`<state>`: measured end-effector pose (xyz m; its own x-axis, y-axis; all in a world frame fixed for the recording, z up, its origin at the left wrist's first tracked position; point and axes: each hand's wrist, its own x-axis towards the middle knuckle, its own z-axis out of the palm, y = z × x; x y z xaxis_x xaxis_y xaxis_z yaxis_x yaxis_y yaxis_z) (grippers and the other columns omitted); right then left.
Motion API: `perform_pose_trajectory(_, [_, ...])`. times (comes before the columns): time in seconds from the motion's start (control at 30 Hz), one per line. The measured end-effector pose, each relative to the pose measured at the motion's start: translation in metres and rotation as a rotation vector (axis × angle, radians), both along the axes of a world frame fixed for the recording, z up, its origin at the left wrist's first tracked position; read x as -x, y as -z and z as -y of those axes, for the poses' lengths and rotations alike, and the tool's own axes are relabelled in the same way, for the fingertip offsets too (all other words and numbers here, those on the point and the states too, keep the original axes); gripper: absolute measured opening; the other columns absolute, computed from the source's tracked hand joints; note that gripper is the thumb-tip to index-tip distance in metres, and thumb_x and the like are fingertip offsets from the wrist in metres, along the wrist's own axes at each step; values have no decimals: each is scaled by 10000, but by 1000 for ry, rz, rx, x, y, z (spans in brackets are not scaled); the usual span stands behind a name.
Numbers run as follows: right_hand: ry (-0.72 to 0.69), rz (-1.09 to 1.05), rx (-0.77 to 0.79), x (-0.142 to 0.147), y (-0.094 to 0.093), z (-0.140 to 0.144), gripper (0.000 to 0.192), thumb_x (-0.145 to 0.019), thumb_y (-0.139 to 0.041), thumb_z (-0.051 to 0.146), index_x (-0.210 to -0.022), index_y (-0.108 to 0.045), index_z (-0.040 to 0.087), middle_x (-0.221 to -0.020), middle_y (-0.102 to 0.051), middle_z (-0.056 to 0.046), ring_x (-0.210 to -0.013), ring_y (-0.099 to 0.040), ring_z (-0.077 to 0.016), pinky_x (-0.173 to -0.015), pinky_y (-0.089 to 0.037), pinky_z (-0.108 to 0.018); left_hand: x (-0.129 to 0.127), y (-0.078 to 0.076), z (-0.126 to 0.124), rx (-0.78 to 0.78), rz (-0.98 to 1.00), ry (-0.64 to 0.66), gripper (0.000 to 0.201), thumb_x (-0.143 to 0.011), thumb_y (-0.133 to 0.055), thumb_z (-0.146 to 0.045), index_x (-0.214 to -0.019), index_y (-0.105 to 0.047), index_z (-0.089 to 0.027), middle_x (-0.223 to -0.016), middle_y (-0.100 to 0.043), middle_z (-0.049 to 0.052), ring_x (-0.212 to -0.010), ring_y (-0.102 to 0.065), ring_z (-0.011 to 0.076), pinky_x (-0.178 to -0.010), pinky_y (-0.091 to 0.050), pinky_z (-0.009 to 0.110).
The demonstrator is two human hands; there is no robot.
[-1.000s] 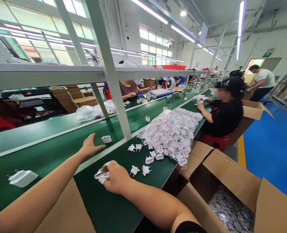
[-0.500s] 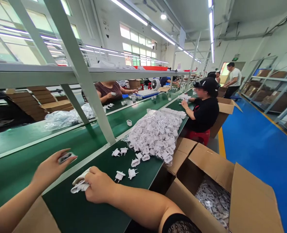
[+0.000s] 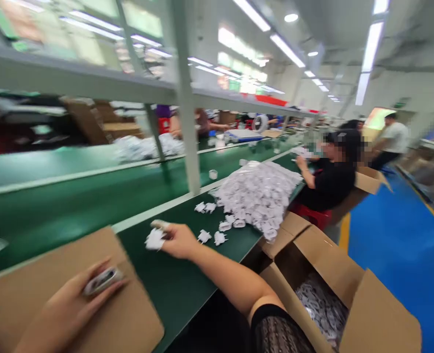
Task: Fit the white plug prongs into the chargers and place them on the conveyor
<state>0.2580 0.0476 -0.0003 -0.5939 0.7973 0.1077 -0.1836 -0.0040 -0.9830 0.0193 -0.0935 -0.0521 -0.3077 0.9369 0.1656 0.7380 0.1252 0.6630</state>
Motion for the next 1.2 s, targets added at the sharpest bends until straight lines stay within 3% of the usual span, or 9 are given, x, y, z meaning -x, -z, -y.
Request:
perform_pose_trajectory(0.07, [-29,-5,107,-2,-13,9,787,-516,-1008,437,-1194,-673,219,-925,-753,2,-881,-728,-195,-906,-577,-362,-17,-18,7,-57,209,-9,859,-658,-795,-719,-1377,-546,-321,-1319,-690,72,-1197,-676,364,-1042,-576,535])
perform_pose_trajectory(0.17, [-77,75,151,-3,-31,15,617,-643,-963,392,-1165,-681,219,-1016,-779,-45,-866,-719,-179,-776,-563,-287,-17,-31,5,-86,314,51,603,-767,-749,-666,-1170,-673,-223,-1205,-707,100,-1122,-673,324,-1019,-556,478])
perform_pose_trajectory(0.27, [-120,142,172,3,-39,19,555,-670,-942,403,-1147,-720,224,-985,-770,-44,-789,-685,-165,-657,-520,-258,-11,-29,7,-141,307,96,381,-891,-659,-554,-1028,-719,-204,-1050,-721,89,-1017,-661,288,-949,-537,446])
perform_pose_trajectory(0.57, [-80,305,-51,32,-33,38,444,-737,-868,393,-1114,-676,257,-965,-739,-21,-733,-675,-158,-576,-514,-250,-11,-24,9,-261,354,141,212,-865,-793,-319,-1016,-725,-186,-975,-732,61,-922,-644,239,-851,-501,366])
perform_pose_trajectory(0.63, [-83,356,-117,35,-33,40,368,-768,-845,416,-1055,-698,238,-1001,-752,-52,-803,-695,-184,-603,-544,-269,-10,-24,9,-272,356,145,227,-849,-816,-294,-1023,-721,-183,-998,-735,60,-931,-645,237,-860,-497,363])
perform_pose_trajectory(0.77, [-185,394,-183,39,-38,39,433,-788,-832,385,-1174,-719,226,-993,-752,-63,-796,-686,-188,-725,-597,-346,-9,-23,9,-291,356,155,241,-842,-825,-284,-1031,-724,-175,-1005,-733,65,-943,-641,242,-867,-495,365])
perform_pose_trajectory(0.87, [-143,480,-476,45,-44,40,299,-851,-761,358,-1123,-757,233,-980,-710,-61,-761,-641,-179,-694,-576,-344,-8,-22,9,-290,360,158,203,-862,-798,-272,-1026,-733,-171,-980,-728,66,-935,-635,241,-855,-492,361])
perform_pose_trajectory(1.0, [-85,529,-943,56,-48,40,171,-930,-658,274,-1065,-756,239,-1075,-693,-85,-1012,-659,-243,-837,-571,-388,-7,-19,8,-289,365,159,215,-871,-797,-297,-1029,-737,-165,-984,-726,72,-945,-634,244,-866,-490,367])
perform_pose_trajectory(1.2, [-192,588,-1116,67,-37,35,252,-947,-593,191,-1147,-740,235,-1007,-720,-65,-953,-665,-244,-824,-556,-373,-5,-18,6,-290,379,178,184,-865,-799,-303,-994,-749,-180,-987,-735,70,-962,-640,250,-896,-494,373])
